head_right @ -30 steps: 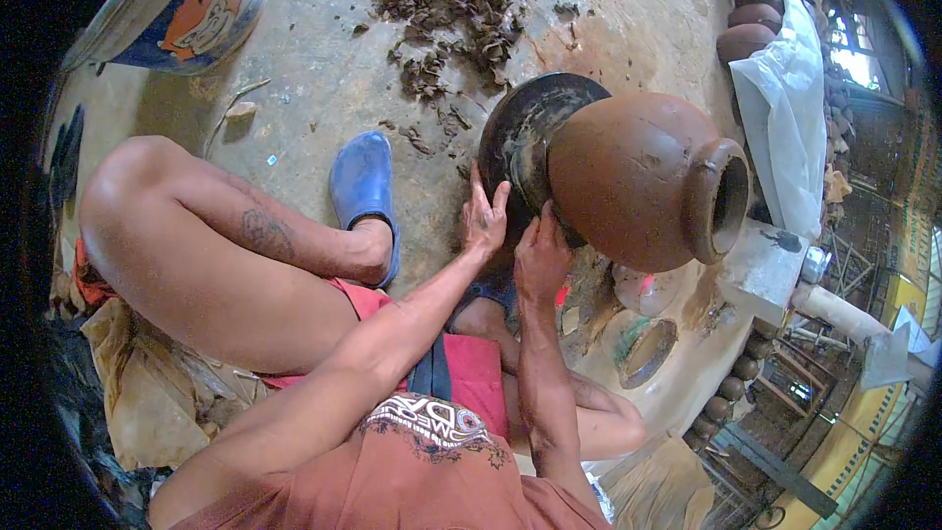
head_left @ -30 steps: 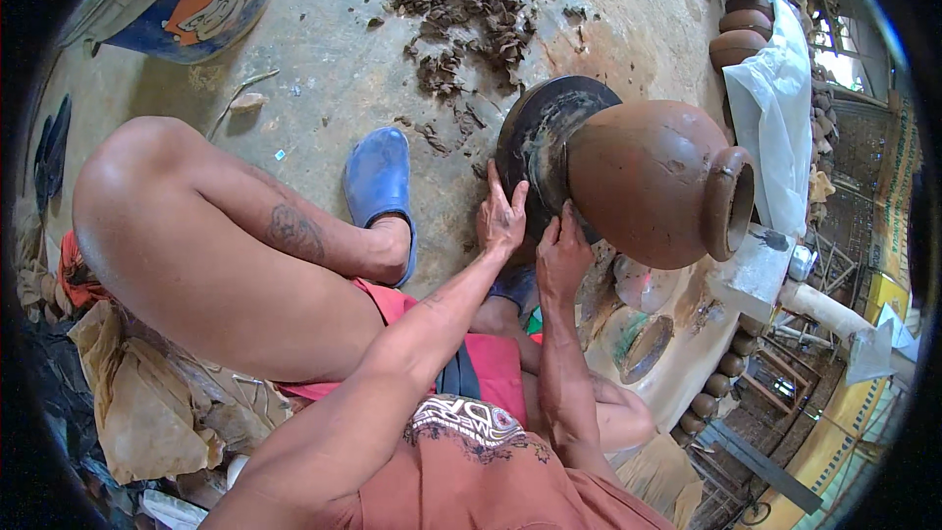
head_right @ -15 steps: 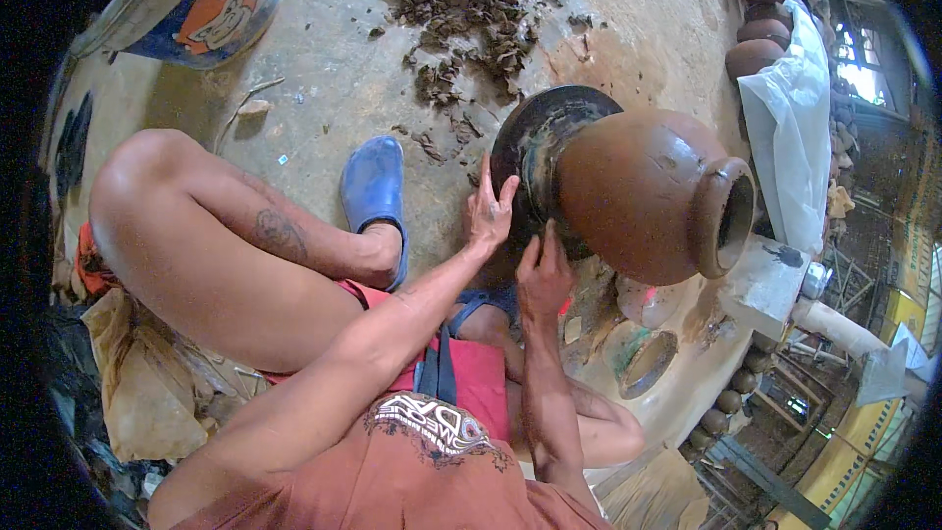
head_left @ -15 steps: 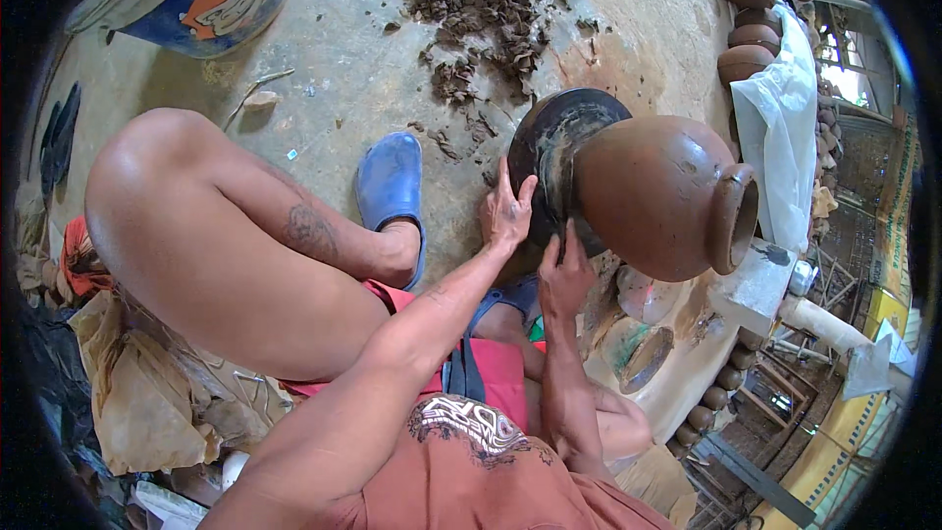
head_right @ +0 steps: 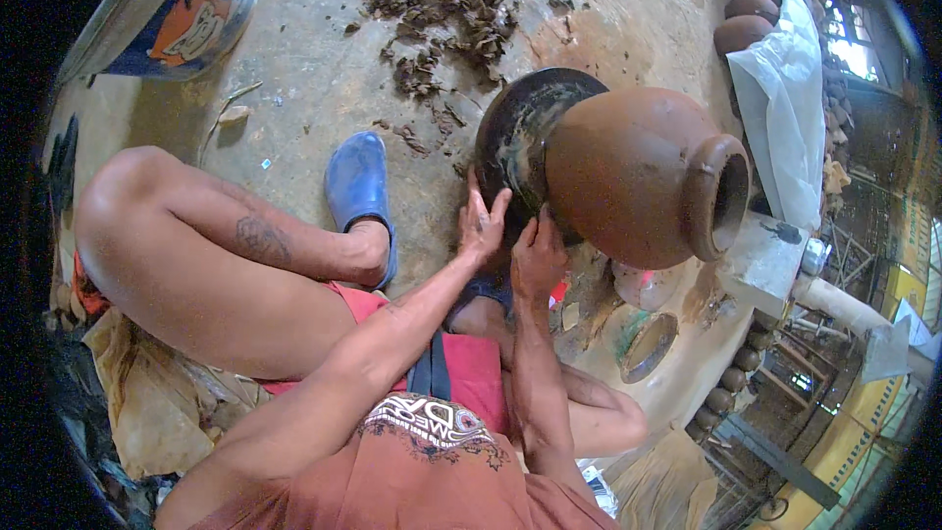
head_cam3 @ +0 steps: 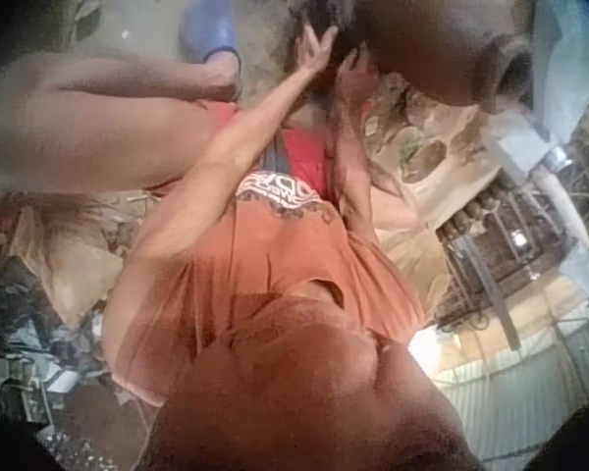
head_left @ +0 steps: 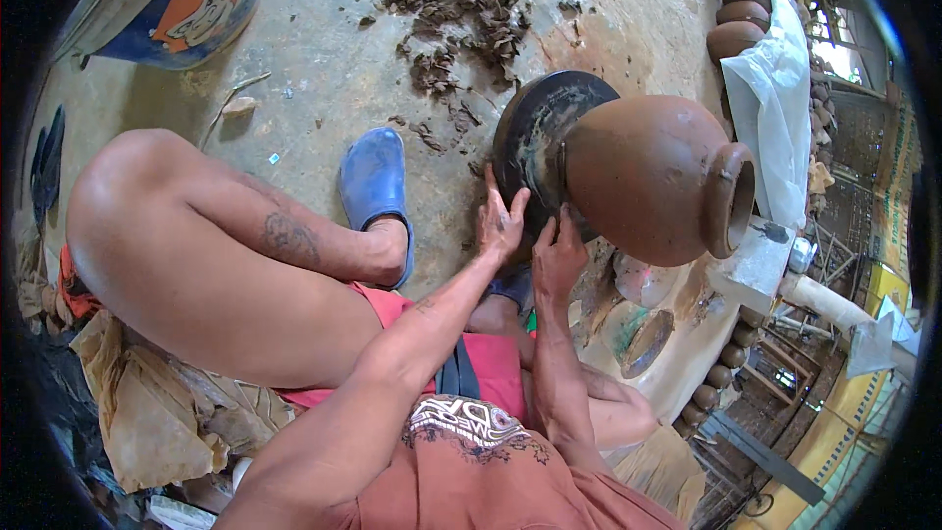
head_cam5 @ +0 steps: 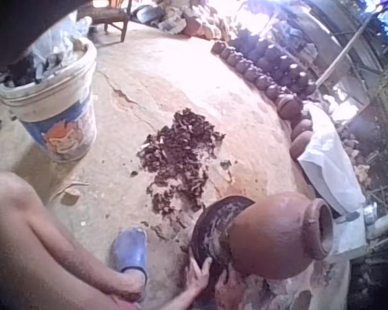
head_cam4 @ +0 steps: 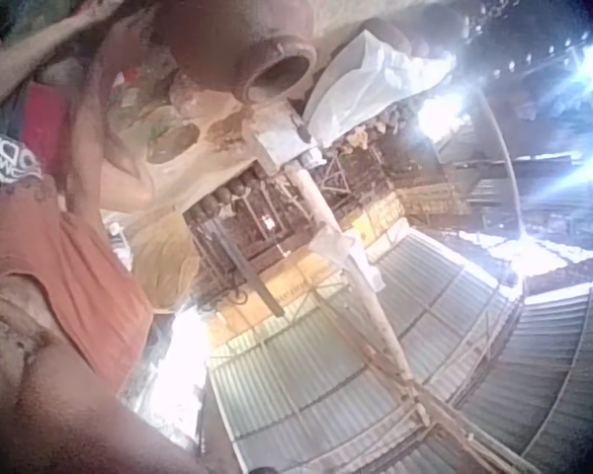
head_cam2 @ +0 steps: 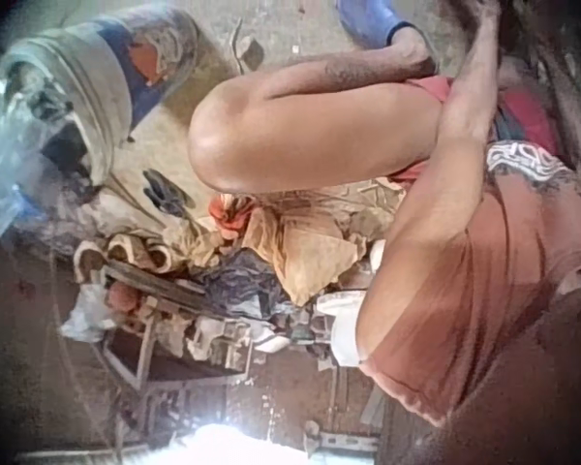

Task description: The person uses small tools to smooth and scrape the inner and outer surfaces of a large clay pot while sitting on the floor.

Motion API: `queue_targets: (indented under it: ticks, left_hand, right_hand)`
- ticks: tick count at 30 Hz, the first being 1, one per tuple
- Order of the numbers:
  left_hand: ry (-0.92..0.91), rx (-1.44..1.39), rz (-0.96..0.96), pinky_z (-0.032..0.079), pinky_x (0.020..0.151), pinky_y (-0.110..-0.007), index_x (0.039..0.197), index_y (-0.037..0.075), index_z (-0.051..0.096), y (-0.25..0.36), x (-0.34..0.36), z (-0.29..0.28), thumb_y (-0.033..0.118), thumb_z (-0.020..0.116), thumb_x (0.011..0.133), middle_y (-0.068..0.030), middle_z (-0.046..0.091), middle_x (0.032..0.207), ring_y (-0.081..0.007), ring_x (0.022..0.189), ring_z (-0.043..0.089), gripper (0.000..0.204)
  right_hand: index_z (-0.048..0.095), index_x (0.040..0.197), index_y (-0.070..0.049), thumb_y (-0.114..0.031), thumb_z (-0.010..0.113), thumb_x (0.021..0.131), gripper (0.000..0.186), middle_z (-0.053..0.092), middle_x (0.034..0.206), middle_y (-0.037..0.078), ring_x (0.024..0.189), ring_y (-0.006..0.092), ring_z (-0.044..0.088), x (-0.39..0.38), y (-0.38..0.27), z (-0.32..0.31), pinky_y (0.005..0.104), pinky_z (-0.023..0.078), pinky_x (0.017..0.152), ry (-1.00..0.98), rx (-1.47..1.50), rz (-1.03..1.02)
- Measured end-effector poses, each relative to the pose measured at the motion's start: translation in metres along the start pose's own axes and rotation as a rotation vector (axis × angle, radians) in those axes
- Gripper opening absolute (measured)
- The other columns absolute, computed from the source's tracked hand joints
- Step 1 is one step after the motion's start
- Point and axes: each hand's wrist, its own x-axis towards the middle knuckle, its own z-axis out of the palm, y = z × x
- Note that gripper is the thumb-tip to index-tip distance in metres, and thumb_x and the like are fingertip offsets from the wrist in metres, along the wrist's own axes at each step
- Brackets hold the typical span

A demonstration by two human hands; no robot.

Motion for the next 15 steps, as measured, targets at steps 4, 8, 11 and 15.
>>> queue_targets:
  ticks: [4, 8, 11, 15]
  left_hand:
    - [-0.017, 0.043, 0.049, 0.050, 0.099, -0.060, 0.168, 0.013, 0.026, 0.025, 0.027, -0.029, 0.060, 0.060, 0.100, -0.0385, 0.067, 0.123, -0.0562, 0.115, 0.064, 0.089]
    - [-0.015, 0.108, 0.049, 0.050, 0.102, -0.057, 0.165, 0.015, 0.035, 0.053, 0.061, -0.041, 0.062, 0.060, 0.099, -0.0359, 0.067, 0.128, -0.0544, 0.118, 0.064, 0.085]
    - [-0.022, 0.173, 0.054, 0.051, 0.102, -0.056, 0.165, 0.019, 0.036, 0.073, 0.090, -0.046, 0.066, 0.059, 0.097, -0.0330, 0.068, 0.129, -0.0528, 0.117, 0.065, 0.086]
    - [0.031, 0.287, 0.105, 0.055, 0.095, -0.057, 0.163, 0.026, 0.041, 0.079, 0.128, -0.044, 0.070, 0.060, 0.094, -0.0291, 0.073, 0.121, -0.0477, 0.112, 0.070, 0.084]
  right_hand:
    - [0.070, 0.127, -0.001, -0.013, 0.064, 0.101, 0.029, 0.076, 0.111, 0.024, 0.092, 0.0404, 0.076, -0.002, 0.013, -0.008, 0.0468, 0.062, 0.078, -0.084, 0.052, 0.006]
    - [0.071, 0.125, -0.002, -0.013, 0.064, 0.101, 0.027, 0.077, 0.108, 0.024, 0.089, 0.0401, 0.076, -0.006, 0.025, -0.014, 0.0476, 0.062, 0.076, -0.090, 0.055, -0.037]
    - [0.070, 0.125, -0.002, -0.010, 0.065, 0.099, 0.028, 0.076, 0.108, 0.025, 0.091, 0.0424, 0.075, -0.013, 0.035, -0.015, 0.0494, 0.061, 0.077, -0.107, 0.078, -0.026]
    - [0.068, 0.126, -0.001, -0.007, 0.065, 0.097, 0.029, 0.074, 0.107, 0.026, 0.094, 0.0454, 0.073, -0.016, 0.039, -0.018, 0.0513, 0.060, 0.079, -0.182, 0.102, -0.011]
